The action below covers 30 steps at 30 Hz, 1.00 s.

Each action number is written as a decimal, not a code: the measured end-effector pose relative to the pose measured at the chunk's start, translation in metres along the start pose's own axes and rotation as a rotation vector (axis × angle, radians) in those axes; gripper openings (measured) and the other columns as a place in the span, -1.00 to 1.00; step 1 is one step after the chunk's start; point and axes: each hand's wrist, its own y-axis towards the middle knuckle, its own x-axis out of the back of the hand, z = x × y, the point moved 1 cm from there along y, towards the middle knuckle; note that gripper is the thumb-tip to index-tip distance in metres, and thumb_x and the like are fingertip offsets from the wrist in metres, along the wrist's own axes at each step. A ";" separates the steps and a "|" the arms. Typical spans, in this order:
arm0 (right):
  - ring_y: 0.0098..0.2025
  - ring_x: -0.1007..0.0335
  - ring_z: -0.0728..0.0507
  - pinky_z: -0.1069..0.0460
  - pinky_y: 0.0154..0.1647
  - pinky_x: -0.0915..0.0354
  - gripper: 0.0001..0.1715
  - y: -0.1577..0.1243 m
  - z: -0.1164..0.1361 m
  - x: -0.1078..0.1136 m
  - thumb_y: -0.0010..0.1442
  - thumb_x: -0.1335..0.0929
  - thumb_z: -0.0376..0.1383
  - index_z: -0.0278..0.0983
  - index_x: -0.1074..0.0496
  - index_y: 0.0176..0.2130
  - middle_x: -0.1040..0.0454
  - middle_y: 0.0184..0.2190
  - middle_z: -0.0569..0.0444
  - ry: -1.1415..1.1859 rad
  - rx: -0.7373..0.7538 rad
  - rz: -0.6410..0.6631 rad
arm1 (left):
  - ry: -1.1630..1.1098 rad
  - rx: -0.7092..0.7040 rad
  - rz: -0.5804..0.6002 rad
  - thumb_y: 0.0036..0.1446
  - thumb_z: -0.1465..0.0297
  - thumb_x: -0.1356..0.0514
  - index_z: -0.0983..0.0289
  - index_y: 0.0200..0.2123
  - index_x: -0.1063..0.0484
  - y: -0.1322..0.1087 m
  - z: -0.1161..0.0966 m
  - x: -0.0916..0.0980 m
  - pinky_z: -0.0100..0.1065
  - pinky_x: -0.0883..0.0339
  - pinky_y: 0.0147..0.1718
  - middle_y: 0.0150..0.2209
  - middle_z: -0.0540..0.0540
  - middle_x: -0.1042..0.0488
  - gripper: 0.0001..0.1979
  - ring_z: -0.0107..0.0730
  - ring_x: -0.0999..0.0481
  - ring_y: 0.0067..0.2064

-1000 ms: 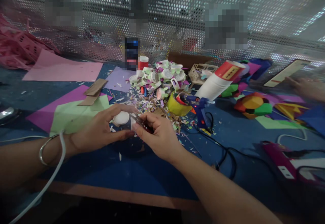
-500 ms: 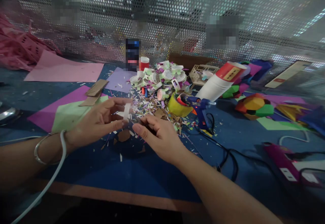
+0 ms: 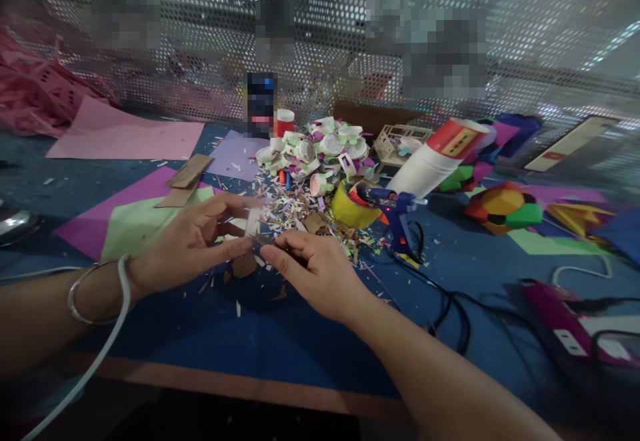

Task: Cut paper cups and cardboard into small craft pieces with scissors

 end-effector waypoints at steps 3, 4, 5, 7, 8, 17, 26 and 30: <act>-0.54 -0.07 0.05 0.07 -0.52 -0.01 -0.54 0.000 0.000 0.001 0.36 -0.31 -0.03 -0.27 -0.35 -0.46 -0.18 -0.58 0.23 0.022 0.002 0.004 | 0.012 0.003 0.006 0.20 0.34 -0.31 0.22 0.13 -0.38 -0.001 0.000 0.000 -0.29 -0.51 -0.09 0.06 0.22 -0.39 -0.56 -0.26 -0.46 0.03; -0.54 -0.07 0.05 0.07 -0.52 -0.01 -0.54 -0.001 0.000 0.001 0.36 -0.31 -0.04 -0.27 -0.35 -0.47 -0.17 -0.59 0.23 0.025 0.004 0.004 | 0.016 0.002 0.006 0.20 0.34 -0.31 0.22 0.13 -0.38 -0.001 0.000 0.000 -0.29 -0.51 -0.08 0.06 0.22 -0.38 -0.56 -0.25 -0.46 0.04; -0.54 -0.07 0.05 0.07 -0.52 -0.01 -0.54 -0.001 0.000 0.001 0.36 -0.31 -0.05 -0.27 -0.34 -0.47 -0.17 -0.59 0.23 0.025 0.006 0.002 | 0.018 -0.001 0.005 0.20 0.34 -0.31 0.21 0.14 -0.38 -0.001 0.000 0.000 -0.29 -0.51 -0.08 0.07 0.21 -0.38 -0.56 -0.25 -0.46 0.04; -0.54 -0.07 0.05 0.08 -0.52 0.00 -0.54 0.000 -0.001 0.002 0.35 -0.32 -0.05 -0.27 -0.34 -0.47 -0.17 -0.59 0.24 0.025 0.010 -0.006 | 0.014 -0.003 0.004 0.20 0.33 -0.31 0.20 0.15 -0.38 -0.002 0.001 0.000 -0.27 -0.52 -0.08 0.07 0.22 -0.38 -0.55 -0.25 -0.48 0.03; -0.54 -0.07 0.05 0.08 -0.51 -0.01 -0.55 0.000 -0.001 0.002 0.35 -0.32 -0.06 -0.27 -0.35 -0.47 -0.17 -0.59 0.24 0.024 0.010 -0.007 | 0.012 0.003 0.007 0.20 0.33 -0.31 0.20 0.15 -0.38 -0.002 0.001 0.000 -0.27 -0.52 -0.08 0.07 0.22 -0.38 -0.55 -0.25 -0.49 0.02; -0.54 -0.10 0.05 0.09 -0.51 -0.03 -0.53 -0.001 -0.001 0.002 0.36 -0.30 -0.03 -0.27 -0.36 -0.46 -0.19 -0.59 0.22 0.016 -0.001 -0.004 | -0.032 0.065 -0.005 0.19 0.33 -0.32 0.25 0.16 -0.39 -0.002 -0.001 -0.002 -0.34 -0.54 -0.14 0.05 0.22 -0.43 -0.52 -0.27 -0.50 0.00; -0.54 -0.11 0.04 0.08 -0.51 -0.04 -0.52 0.000 -0.001 0.003 0.35 -0.30 -0.02 -0.26 -0.35 -0.47 -0.20 -0.59 0.22 0.011 0.010 -0.012 | -0.060 0.100 -0.018 0.15 0.30 -0.35 0.26 0.15 -0.41 0.000 -0.001 -0.003 -0.31 -0.56 -0.19 -0.03 0.18 -0.47 -0.50 -0.30 -0.54 -0.09; -0.53 -0.11 0.04 0.08 -0.50 -0.04 -0.52 0.001 -0.002 0.003 0.36 -0.30 -0.03 -0.26 -0.34 -0.48 -0.20 -0.59 0.22 0.006 0.026 -0.007 | -0.044 0.110 -0.016 0.15 0.31 -0.35 0.27 0.15 -0.42 0.000 0.000 -0.002 -0.31 -0.56 -0.19 -0.03 0.19 -0.48 -0.50 -0.30 -0.55 -0.09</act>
